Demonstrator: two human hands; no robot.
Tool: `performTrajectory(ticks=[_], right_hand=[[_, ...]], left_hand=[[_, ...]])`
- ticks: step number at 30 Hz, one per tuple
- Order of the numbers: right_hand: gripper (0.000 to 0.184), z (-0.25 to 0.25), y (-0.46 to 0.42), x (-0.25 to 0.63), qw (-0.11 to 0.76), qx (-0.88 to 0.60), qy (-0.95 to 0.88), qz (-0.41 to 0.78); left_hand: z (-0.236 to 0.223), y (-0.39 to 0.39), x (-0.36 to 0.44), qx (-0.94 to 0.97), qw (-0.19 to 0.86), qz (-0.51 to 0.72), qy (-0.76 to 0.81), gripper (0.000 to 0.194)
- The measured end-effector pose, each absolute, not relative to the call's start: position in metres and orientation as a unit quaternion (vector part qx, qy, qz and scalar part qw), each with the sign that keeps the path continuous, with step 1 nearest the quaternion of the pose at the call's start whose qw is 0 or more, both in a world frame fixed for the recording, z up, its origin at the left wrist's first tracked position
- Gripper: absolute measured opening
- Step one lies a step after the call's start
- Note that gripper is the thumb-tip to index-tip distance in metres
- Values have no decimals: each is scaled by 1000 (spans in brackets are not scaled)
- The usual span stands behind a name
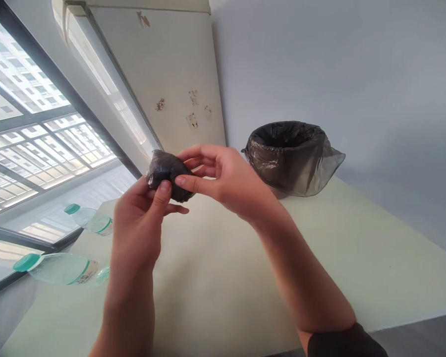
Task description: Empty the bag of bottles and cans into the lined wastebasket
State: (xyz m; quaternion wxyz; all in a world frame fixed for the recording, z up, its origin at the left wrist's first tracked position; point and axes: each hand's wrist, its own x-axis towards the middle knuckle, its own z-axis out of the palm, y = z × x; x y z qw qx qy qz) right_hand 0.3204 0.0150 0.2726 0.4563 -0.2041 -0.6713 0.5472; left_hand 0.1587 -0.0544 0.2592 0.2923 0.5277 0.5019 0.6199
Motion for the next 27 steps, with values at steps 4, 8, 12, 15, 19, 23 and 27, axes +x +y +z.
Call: performTrajectory(ticks=[4,8,12,15,19,23,27], right_hand=[[36,272,17,321,470,-209,-670,535],[33,272,17,323,472,-215,-687,509],[46,271,15,322,463,-214,-696,505],[50,271,13,321,455,-206,-684,532],[46,271,12,320,451,-190,-668,560],[40,271,12,321,455,-197,-661,563],[34,273,12,320,468,-202,-660,552]], left_hand=[[264,-58,158,530,266,631,500,28],[266,-61,157,520,240,636,517,24],[265,-61,156,521,232,644,509,19],[266,-61,155,533,240,641,497,16],[264,-61,154,537,243,643,490,16],[260,-60,157,528,229,657,487,14],[261,-61,159,522,227,662,488,13]])
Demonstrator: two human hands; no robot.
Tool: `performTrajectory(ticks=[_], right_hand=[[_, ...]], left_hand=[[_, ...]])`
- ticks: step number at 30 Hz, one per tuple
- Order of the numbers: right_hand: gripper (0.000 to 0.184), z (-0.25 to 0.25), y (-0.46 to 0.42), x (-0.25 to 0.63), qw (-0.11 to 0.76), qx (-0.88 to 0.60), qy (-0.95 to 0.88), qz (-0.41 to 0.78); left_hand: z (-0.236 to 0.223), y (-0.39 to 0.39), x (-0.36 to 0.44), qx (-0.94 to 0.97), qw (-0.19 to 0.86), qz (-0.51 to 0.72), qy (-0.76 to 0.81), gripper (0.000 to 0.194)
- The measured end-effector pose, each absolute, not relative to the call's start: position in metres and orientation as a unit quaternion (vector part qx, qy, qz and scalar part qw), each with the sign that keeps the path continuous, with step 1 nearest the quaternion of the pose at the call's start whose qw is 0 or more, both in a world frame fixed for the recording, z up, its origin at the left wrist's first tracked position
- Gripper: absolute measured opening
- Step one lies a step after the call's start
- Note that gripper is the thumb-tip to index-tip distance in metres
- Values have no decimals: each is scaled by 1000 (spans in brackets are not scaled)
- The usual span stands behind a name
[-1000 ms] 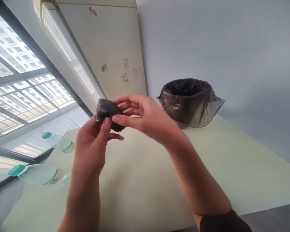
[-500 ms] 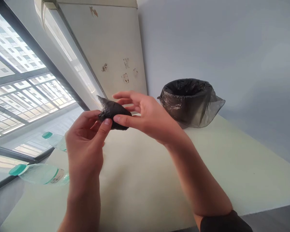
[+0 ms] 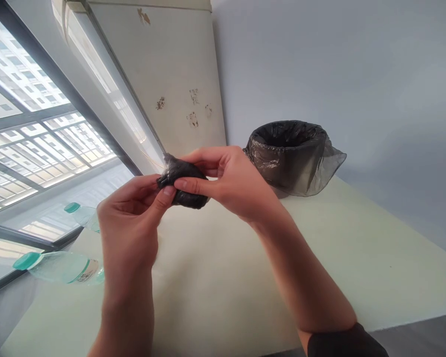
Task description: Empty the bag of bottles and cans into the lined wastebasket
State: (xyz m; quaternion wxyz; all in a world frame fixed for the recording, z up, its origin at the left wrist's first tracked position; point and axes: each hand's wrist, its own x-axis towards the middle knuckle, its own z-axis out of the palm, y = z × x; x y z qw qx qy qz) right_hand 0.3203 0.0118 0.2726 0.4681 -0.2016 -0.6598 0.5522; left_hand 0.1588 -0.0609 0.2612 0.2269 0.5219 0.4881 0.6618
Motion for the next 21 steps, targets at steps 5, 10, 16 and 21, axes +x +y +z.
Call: performTrajectory(ticks=[5,10,16,21], right_hand=[[31,272,12,320,482,-204,-665,533],[35,266,14,317,492,-184,-682,509],[48,270,-9,306,533,-237,-737,341],[59,275,-41,296,493,-268,-809,175]], left_hand=[[264,-63,157,542,247,640,485,12],[260,-62,153,554,222,653,467,12],[266,-65,143,541,244,650,474,12],[269,-74,138,543,302,641,450,9]])
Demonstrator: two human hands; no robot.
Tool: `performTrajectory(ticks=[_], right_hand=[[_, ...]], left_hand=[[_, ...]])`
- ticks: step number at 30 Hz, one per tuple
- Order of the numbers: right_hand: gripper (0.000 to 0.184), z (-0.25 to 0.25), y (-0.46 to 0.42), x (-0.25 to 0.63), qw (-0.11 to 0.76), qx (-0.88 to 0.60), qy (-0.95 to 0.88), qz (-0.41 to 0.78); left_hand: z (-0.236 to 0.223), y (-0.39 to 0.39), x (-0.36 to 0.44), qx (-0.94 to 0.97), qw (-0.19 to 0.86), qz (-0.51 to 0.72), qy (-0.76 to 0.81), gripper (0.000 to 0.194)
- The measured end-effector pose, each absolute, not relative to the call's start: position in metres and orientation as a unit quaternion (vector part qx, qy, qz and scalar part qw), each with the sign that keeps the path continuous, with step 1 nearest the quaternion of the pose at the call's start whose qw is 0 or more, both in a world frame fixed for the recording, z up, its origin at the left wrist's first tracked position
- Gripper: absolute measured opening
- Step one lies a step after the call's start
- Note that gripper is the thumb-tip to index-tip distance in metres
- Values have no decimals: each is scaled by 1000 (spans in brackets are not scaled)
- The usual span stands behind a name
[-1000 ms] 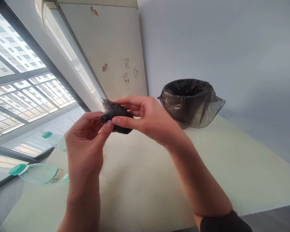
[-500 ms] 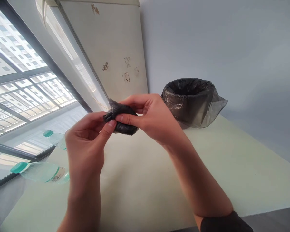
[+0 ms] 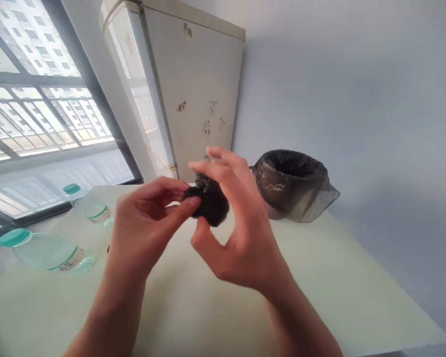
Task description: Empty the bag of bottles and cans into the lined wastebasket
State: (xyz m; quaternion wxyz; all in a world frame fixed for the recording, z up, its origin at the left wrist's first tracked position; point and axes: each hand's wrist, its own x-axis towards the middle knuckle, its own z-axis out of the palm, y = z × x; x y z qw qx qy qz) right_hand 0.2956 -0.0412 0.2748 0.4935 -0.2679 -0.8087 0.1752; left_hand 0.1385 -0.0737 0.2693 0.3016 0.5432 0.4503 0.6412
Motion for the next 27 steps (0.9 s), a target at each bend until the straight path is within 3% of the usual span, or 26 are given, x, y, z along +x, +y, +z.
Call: performTrajectory(ticks=[3,6,9,12,16,20,23,27], right_hand=[[55,270,-49,289,449,-270,-828,202],[37,260,-54,288,454,-308,-807,219],[17,241,-62,299,468,-372,-786,155],[12,204,-70,332,453,-440,-768,106],[24,132,-63,422,322,-638,-699,26],[36,68,-41,529,170,-793,-580,76],[46,32,-31,574,166,-791,-587,53],[75,-4,-28,580,151,-753,-641,6]], left_hand=[[272,-82,138,573,382,596,413,9],[277,-93,134,629,424,527,382,11],[281,-102,125,680,409,488,363,13],[283,-102,113,662,343,540,391,15],[282,-95,94,606,292,608,421,9],[283,-94,82,584,289,639,410,4],[286,-97,81,599,301,623,403,3],[288,-98,83,618,320,598,397,3]])
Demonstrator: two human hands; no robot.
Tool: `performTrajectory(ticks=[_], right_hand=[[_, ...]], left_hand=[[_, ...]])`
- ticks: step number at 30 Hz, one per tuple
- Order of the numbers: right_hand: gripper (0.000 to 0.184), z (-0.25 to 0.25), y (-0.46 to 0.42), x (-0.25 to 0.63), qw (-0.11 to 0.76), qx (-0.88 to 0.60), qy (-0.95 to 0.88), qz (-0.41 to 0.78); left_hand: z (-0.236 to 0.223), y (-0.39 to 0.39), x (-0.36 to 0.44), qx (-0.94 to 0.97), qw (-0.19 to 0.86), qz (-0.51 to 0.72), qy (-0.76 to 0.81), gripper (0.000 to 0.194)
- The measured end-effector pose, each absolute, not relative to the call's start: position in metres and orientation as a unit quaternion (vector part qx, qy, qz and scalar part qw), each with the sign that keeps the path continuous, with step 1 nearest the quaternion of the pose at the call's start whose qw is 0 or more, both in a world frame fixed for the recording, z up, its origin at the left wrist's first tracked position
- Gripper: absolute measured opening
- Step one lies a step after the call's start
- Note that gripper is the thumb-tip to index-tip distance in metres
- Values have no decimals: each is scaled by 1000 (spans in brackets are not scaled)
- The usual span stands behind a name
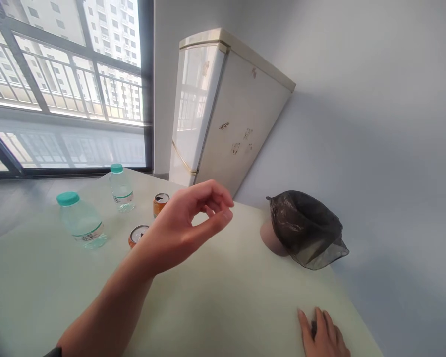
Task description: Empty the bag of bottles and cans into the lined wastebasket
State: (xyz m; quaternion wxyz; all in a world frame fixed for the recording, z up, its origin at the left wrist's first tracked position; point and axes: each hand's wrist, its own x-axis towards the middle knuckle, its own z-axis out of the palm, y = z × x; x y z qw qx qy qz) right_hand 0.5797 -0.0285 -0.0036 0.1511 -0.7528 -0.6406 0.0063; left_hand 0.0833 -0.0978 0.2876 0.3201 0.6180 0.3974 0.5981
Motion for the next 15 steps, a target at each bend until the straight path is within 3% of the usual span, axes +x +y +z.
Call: performTrajectory(ticks=[5,11,15], right_hand=[[96,-19,-26,572,109,-769,-630,6],[96,-17,-21,574,103,-772,-628,3],[99,-1,-29,558,147,-774,-616,-28]], left_hand=[[287,-94,83,629,324,589,390,6],[287,-95,82,623,316,598,392,8],[289,-98,82,619,317,603,391,14]])
